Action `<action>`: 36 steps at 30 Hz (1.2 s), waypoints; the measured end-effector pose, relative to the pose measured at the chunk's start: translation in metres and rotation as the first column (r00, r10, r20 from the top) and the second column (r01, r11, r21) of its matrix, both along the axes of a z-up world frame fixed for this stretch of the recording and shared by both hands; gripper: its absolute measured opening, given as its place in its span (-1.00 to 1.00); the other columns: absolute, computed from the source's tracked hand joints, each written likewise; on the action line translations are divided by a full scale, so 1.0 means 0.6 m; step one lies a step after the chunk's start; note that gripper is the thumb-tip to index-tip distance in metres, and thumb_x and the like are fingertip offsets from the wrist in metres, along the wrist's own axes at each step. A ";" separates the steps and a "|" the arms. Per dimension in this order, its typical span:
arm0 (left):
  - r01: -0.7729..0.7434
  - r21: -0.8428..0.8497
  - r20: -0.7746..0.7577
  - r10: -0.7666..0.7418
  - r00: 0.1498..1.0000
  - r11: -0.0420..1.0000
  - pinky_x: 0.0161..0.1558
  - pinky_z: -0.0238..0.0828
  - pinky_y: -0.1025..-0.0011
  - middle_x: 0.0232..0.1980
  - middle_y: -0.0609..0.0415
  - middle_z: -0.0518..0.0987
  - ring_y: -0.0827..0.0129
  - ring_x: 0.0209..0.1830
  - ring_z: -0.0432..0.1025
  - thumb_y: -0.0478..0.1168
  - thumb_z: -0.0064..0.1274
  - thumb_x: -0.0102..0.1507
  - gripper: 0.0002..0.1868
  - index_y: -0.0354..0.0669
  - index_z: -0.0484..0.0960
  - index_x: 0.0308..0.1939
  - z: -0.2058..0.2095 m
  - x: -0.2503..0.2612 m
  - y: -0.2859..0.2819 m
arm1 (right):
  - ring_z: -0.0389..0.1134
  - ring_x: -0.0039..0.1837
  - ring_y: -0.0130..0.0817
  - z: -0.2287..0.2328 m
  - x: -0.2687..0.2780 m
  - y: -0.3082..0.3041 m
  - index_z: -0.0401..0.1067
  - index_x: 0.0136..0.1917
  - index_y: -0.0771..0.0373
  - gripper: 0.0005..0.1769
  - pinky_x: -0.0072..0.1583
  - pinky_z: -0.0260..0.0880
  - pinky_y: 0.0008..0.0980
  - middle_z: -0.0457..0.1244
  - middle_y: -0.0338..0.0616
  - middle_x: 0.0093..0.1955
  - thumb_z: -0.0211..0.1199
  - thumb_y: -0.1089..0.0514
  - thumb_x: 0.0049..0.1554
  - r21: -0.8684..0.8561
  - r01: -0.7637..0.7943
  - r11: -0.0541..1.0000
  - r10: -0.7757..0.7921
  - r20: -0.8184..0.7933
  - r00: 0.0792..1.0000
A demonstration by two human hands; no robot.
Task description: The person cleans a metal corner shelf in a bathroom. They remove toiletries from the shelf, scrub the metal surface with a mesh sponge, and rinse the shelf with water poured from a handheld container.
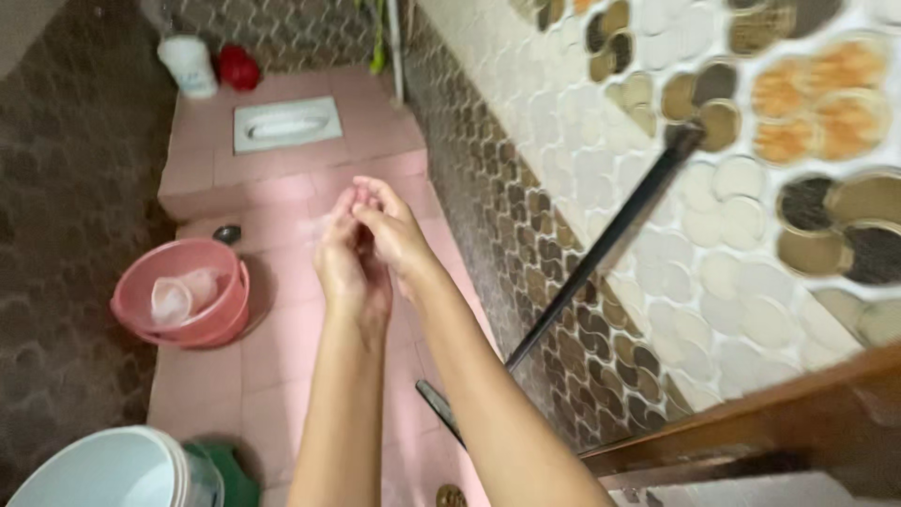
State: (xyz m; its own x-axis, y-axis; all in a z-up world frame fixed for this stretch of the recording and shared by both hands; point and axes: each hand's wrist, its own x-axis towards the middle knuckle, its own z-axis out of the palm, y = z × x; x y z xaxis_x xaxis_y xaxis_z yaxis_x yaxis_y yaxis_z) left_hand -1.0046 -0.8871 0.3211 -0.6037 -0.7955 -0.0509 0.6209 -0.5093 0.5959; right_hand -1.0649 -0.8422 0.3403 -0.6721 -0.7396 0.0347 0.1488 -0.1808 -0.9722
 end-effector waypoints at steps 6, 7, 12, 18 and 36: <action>0.072 0.243 -0.375 0.025 0.927 0.967 0.41 0.30 0.18 0.47 -0.31 0.34 0.01 0.45 0.33 -0.30 -0.25 0.34 -0.44 -0.46 0.26 0.42 0.010 -0.023 -0.144 | 0.28 0.40 -0.18 -0.030 -0.028 -0.150 0.20 0.48 0.29 -0.39 0.32 0.34 -0.27 0.25 0.00 0.38 0.09 0.31 0.15 -0.074 -0.150 0.986 0.159 0.145 0.977; 0.100 0.305 -0.475 0.060 0.878 0.947 0.39 0.26 0.12 0.48 -0.43 0.30 -0.12 0.44 0.33 -0.27 -0.27 0.33 -0.41 -0.59 0.25 0.41 0.016 -0.023 -0.172 | 0.27 0.43 -0.18 -0.028 -0.033 -0.182 0.17 0.50 0.31 -0.31 0.37 0.32 -0.25 0.23 0.00 0.40 0.11 0.40 0.09 -0.192 -0.227 0.955 0.263 0.191 0.946; 0.075 0.256 -0.518 0.071 0.853 0.964 0.46 0.23 0.09 0.50 -0.33 0.28 -0.09 0.47 0.28 -0.10 -0.25 0.32 -0.38 -0.43 0.18 0.38 0.066 -0.039 -0.346 | 0.23 0.45 -0.15 0.009 -0.067 -0.342 -0.03 0.58 0.22 -0.04 0.41 0.31 -0.17 0.14 -0.02 0.48 0.05 0.53 -0.07 -0.367 -0.378 0.850 0.464 0.180 0.867; 0.090 0.108 -0.518 -0.021 0.855 0.990 0.46 0.27 0.18 0.45 -0.38 0.36 -0.04 0.45 0.33 -0.06 -0.20 0.36 -0.32 -0.59 0.26 0.40 0.072 -0.068 -0.567 | 0.22 0.45 -0.29 0.030 -0.069 -0.572 0.00 0.59 0.15 -0.14 0.38 0.31 -0.32 0.14 -0.09 0.49 0.15 0.44 0.08 -0.351 -0.281 0.893 0.347 0.139 0.928; -0.926 -0.004 -0.309 0.880 0.361 0.379 0.02 0.55 0.37 0.00 -0.06 0.67 0.35 -0.07 0.55 -0.28 0.21 0.30 -0.64 -0.36 0.60 0.14 0.120 0.406 -1.037 | 0.39 -0.16 -0.48 0.043 0.450 -1.207 0.53 -0.02 0.34 -0.57 -0.14 0.41 -0.47 0.39 -0.19 -0.14 0.15 -0.11 0.31 -0.282 -0.894 0.349 0.936 0.059 0.347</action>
